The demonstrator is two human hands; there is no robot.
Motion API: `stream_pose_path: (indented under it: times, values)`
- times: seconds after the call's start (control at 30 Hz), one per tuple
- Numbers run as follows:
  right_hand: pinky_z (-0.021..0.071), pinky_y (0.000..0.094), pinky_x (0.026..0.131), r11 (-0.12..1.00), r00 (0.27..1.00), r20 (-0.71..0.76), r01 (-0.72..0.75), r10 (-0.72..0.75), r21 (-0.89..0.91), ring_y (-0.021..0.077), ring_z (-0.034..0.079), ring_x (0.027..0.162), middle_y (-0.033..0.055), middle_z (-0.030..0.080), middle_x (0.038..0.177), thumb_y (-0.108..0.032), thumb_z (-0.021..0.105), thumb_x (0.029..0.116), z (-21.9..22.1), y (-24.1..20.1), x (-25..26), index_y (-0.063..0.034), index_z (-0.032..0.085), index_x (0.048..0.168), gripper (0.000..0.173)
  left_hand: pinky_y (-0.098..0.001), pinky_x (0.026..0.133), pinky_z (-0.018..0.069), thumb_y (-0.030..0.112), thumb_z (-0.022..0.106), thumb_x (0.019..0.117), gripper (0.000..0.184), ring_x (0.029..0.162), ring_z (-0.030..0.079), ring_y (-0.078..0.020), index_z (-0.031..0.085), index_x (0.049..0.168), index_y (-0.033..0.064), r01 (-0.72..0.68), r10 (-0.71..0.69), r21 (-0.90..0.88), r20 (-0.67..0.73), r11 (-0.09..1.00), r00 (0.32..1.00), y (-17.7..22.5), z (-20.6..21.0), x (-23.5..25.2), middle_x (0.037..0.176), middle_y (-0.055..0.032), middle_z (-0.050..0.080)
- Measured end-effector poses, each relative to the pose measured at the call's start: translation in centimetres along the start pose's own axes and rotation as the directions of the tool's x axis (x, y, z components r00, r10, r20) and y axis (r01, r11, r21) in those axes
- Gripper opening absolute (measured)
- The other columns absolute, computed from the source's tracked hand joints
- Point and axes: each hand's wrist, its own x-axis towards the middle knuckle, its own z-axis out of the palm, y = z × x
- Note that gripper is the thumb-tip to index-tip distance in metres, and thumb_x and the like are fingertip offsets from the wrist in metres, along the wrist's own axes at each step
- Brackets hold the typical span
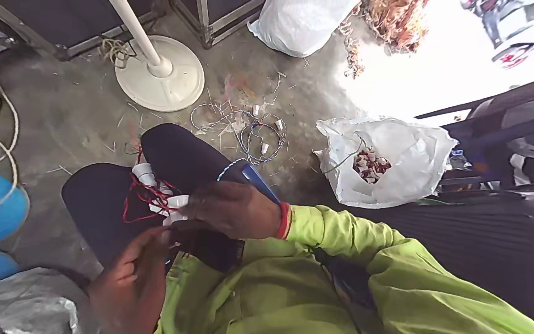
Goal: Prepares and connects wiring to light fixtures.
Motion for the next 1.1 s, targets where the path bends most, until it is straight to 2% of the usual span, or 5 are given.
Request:
stream_pose_path:
  times: [0.2,0.33,0.5,0.97,1.1]
  values:
    - [0.0558,0.0409,0.093,0.934,0.931,0.075,0.354,-0.357,0.056,0.0252,0.07,0.107,0.0108,0.075,0.11,-0.013,0.069,0.0982,-0.1,0.3,0.7,-0.0099,0.079,0.11,0.016,-0.0186,0.078,0.0594,0.009,0.061,0.0998,0.015,0.085,0.068,0.004,0.073,0.109,0.0099,0.057,-0.038,-0.167,0.117,0.984,0.992,0.6,0.2,0.1,0.096,0.0152,0.074]
    - [0.0596,0.0366,0.083,0.974,0.993,-0.117,-0.001,0.028,0.225,0.0204,0.072,0.089,0.0139,0.076,0.094,0.007,0.067,0.0877,-0.2,-0.8,0.7,0.0035,0.078,0.102,0.018,-0.0188,0.075,0.0607,0.016,0.063,0.1017,0.015,0.083,0.07,0.0024,0.075,0.109,0.0153,-0.008,0.04,-0.203,0.154,0.979,0.987,0.3,0.4,0.0,0.097,0.0142,0.076]
    - [0.0573,0.0282,0.064,0.733,0.817,0.273,-0.576,0.508,0.361,0.0088,0.065,0.074,0.0063,0.07,0.094,-0.002,0.06,0.0965,-0.7,-1.0,1.1,0.0006,0.066,0.116,0.021,-0.0209,0.08,0.0582,0.019,0.065,0.1,0.022,0.086,0.067,-0.0018,0.074,0.104,-0.0005,-0.209,0.198,0.013,0.258,0.978,0.946,0.6,-0.4,-0.2,0.095,-0.0038,0.073]
    - [0.0518,0.0353,0.046,0.712,0.611,0.508,-0.702,0.607,-0.006,0.0157,0.061,0.049,0.0045,0.067,0.065,0.0,0.07,0.0872,-0.7,-1.4,2.9,-0.0087,0.071,0.088,0.009,-0.0399,0.089,0.0521,0.008,0.068,0.0962,0.015,0.089,0.066,-0.0235,0.074,0.109,0.0023,-0.614,0.683,0.447,0.01,0.651,0.731,-2.4,3.2,-0.8,0.097,-0.0137,0.071]
    - [0.0583,0.034,0.055,0.64,0.642,0.445,-0.747,0.624,0.179,0.0157,0.065,0.06,0.0096,0.072,0.092,0.004,0.065,0.091,-0.2,-1.1,3.1,-0.0069,0.064,0.13,0.04,-0.0376,0.086,0.0523,0.011,0.067,0.0966,0.014,0.087,0.065,-0.022,0.076,0.104,0.003,-0.514,0.605,0.453,-0.073,0.729,0.793,-2.1,3.2,-0.9,0.095,-0.0125,0.071]
